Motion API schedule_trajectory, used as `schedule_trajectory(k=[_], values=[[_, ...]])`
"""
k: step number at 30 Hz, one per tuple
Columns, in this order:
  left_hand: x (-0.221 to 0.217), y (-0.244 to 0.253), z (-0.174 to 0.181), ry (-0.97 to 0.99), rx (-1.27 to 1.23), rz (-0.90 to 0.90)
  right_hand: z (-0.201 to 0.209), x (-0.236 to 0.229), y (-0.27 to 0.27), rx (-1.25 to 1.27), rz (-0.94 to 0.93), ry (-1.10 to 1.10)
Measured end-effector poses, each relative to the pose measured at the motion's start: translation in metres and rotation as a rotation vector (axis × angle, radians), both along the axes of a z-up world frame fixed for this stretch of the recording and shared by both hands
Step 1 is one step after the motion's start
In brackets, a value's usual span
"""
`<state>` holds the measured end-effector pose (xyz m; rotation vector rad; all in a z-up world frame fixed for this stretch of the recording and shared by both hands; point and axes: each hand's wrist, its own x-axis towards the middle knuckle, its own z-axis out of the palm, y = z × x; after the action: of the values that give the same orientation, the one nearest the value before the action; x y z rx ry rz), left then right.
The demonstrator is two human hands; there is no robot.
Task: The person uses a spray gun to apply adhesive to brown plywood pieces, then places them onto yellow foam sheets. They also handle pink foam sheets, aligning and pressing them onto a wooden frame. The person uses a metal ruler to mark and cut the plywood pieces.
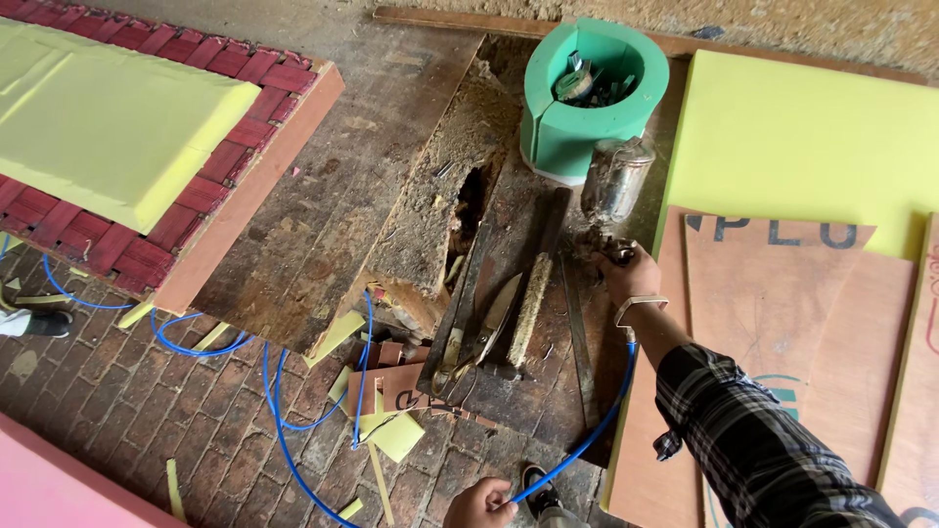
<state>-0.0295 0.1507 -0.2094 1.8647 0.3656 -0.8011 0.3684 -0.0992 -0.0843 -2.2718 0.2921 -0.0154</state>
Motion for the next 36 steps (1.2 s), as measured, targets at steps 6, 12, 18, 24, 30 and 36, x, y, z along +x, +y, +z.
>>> schedule_trajectory(k=[6,12,18,24,30,36], values=[[0.004,0.006,-0.038,-0.002,-0.138,0.006,0.002,0.008,0.000,0.101,0.039,0.039],[0.009,0.005,-0.044,0.017,-0.210,-0.002,0.007,0.021,0.013,0.114,0.064,0.082],[0.012,-0.006,-0.025,-0.003,-0.065,0.066,0.007,0.005,0.031,0.187,0.040,0.393],[0.042,-0.022,0.026,-0.023,0.028,0.205,-0.009,0.007,0.057,-0.132,0.298,0.241],[0.038,-0.016,0.026,0.020,-0.051,0.281,-0.009,0.027,0.069,0.211,0.148,0.279],[0.015,-0.005,0.010,-0.022,-0.058,0.253,0.023,-0.003,0.062,-0.084,0.208,0.351]])
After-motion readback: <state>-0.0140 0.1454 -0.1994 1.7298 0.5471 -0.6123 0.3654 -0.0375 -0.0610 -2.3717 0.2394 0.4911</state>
